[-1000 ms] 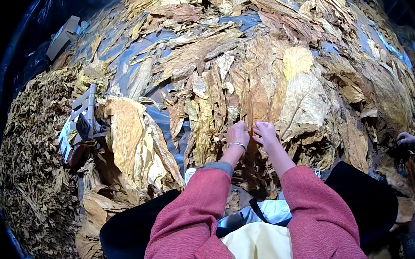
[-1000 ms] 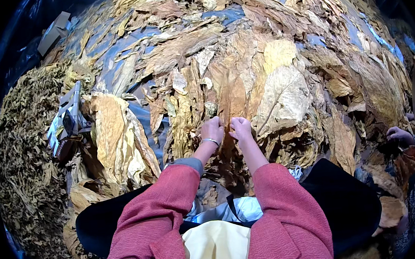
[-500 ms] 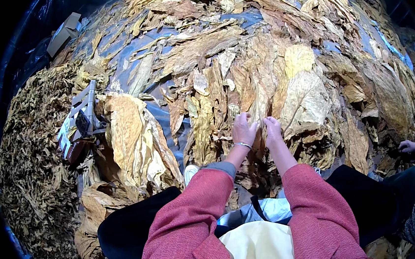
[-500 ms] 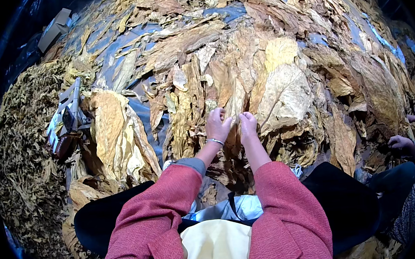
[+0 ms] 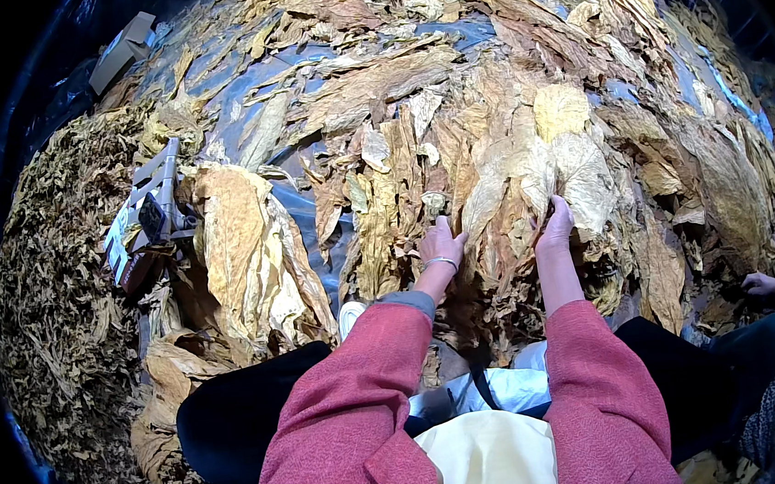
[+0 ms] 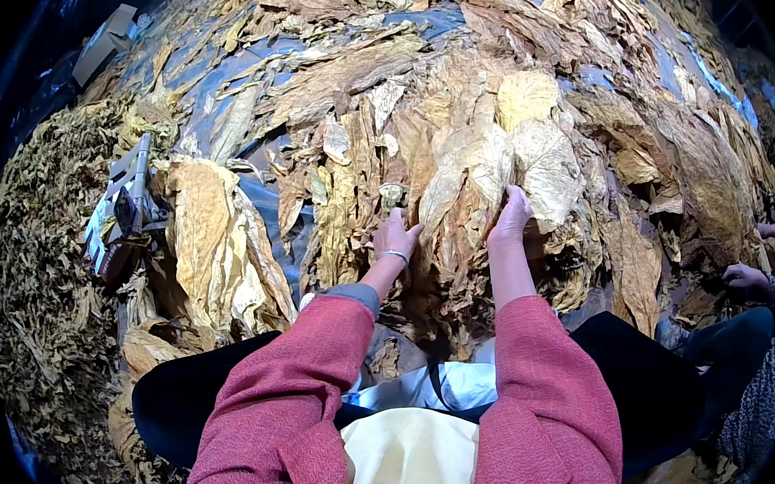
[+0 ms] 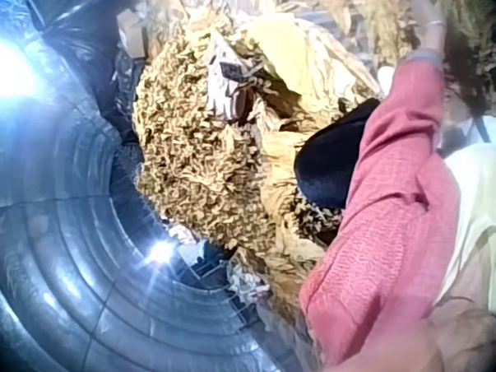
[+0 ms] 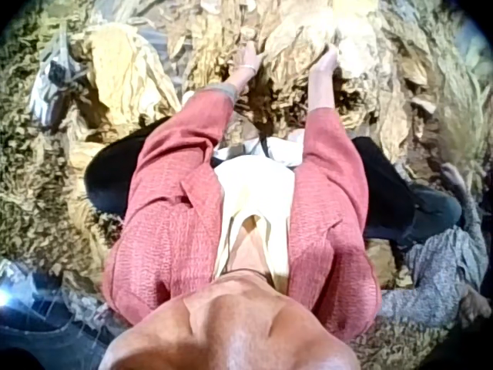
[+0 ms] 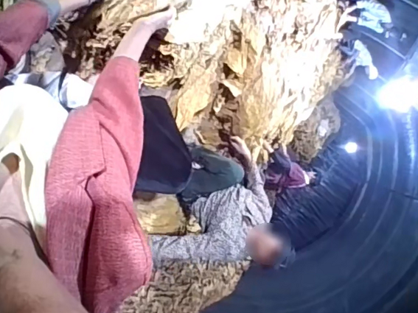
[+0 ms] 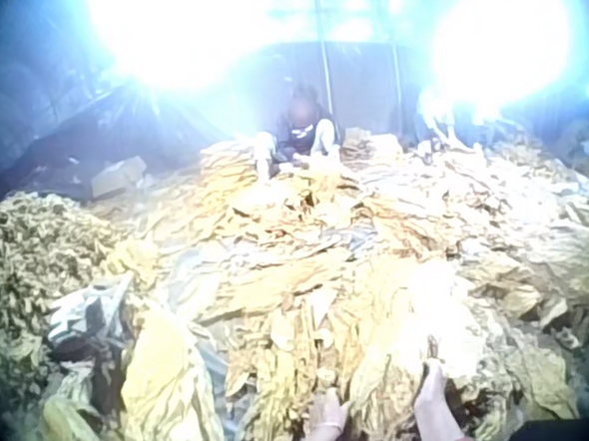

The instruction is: The person sits cross-legged on the floor and sorts through a large pile of dried tobacco leaves. They pick up leaves, separate them, and place them into a white sack positioned in front of them.

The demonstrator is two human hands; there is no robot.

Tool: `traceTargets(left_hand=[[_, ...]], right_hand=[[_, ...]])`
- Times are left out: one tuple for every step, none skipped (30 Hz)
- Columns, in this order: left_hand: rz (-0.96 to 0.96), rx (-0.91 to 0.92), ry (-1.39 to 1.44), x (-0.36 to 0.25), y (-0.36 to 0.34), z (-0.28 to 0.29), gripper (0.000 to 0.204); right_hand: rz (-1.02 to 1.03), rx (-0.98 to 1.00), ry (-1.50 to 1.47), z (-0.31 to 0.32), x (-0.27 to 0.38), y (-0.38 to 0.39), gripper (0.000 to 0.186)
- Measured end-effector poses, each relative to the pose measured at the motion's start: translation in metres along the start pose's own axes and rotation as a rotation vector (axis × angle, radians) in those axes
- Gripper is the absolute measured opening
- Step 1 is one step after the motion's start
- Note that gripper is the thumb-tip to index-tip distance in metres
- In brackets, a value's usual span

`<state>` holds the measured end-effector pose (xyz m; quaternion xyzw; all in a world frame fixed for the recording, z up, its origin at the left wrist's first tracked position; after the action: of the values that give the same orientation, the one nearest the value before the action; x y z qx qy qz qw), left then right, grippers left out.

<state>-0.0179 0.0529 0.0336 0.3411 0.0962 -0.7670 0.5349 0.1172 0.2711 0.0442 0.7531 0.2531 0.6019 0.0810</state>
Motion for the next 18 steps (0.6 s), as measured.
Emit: traceTargets(left_hand=[[0.016, 0.049, -0.007, -0.002, -0.001, -0.005, 0.045], [0.03, 0.055, 0.01, -0.004, -0.001, -0.007, 0.044], [0.043, 0.062, 0.027, -0.006, 0.0, -0.008, 0.043], [0.061, 0.067, 0.041, -0.005, 0.001, -0.009, 0.043], [0.078, 0.072, 0.055, -0.004, 0.001, -0.009, 0.042], [0.087, 0.073, 0.057, -0.005, 0.0, -0.01, 0.041], [0.093, 0.059, 0.037, -0.005, 0.0, -0.01, 0.041], [0.098, 0.045, 0.017, -0.006, 0.0, -0.01, 0.041], [0.102, 0.032, -0.002, -0.007, 0.0, -0.01, 0.04], [0.11, 0.05, -0.021, -0.004, -0.001, -0.013, 0.04], [0.118, 0.068, -0.04, 0.0, -0.002, -0.016, 0.039], [0.126, 0.085, -0.058, 0.005, -0.004, -0.018, 0.038], [0.133, 0.082, -0.049, 0.008, -0.006, -0.02, 0.038], [0.141, 0.079, -0.04, 0.013, -0.009, -0.021, 0.038], [0.151, 0.075, -0.032, 0.017, -0.011, -0.022, 0.037], [0.13, 0.057, 0.005, 0.011, -0.011, -0.021, 0.035], [0.138, 0.061, 0.055, 0.005, -0.011, -0.023, 0.033], [0.146, 0.066, 0.105, -0.001, -0.01, -0.025, 0.03]], right_hand=[[0.04, 0.024, -0.018, -0.001, 0.002, -0.002, 0.017], [0.079, 0.048, -0.036, -0.001, 0.004, -0.004, 0.017], [0.119, 0.072, -0.054, 0.0, 0.007, -0.006, 0.018], [0.118, 0.043, -0.06, 0.001, 0.006, -0.003, 0.019], [0.123, 0.046, -0.063, -0.001, 0.006, 0.0, 0.014], [0.128, 0.048, -0.065, -0.002, 0.006, 0.002, 0.01], [0.133, 0.05, -0.067, -0.002, 0.007, 0.003, 0.009], [0.157, 0.053, -0.046, -0.002, 0.009, 0.004, 0.012], [0.157, 0.053, -0.022, -0.001, 0.01, 0.005, 0.015], [0.155, 0.059, 0.003, -0.006, 0.015, 0.014, 0.018], [0.153, 0.065, 0.028, -0.01, 0.018, 0.02, 0.021], [0.145, 0.092, 0.056, -0.011, 0.015, 0.02, 0.024], [0.14, 0.117, 0.084, -0.011, 0.013, 0.02, 0.026], [0.135, 0.144, 0.113, -0.012, 0.01, 0.02, 0.029], [0.12, 0.151, 0.143, -0.011, 0.006, 0.02, 0.031], [0.113, 0.148, 0.169, -0.007, 0.006, 0.018, 0.034], [0.104, 0.147, 0.194, -0.003, 0.005, 0.015, 0.037], [0.099, 0.079, 0.252, 0.003, 0.004, 0.011, 0.05]])
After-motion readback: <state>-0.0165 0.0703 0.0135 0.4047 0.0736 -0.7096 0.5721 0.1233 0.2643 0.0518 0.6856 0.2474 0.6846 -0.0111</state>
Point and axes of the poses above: each hand's wrist, its own y-axis away from the middle knuckle, its own z-axis out of the back of the hand, x = y × z, the point moved 8 cm from there along -y, towards the middle knuckle, and after that the axes turned 5 degrees about y, right-handed, at the moved point
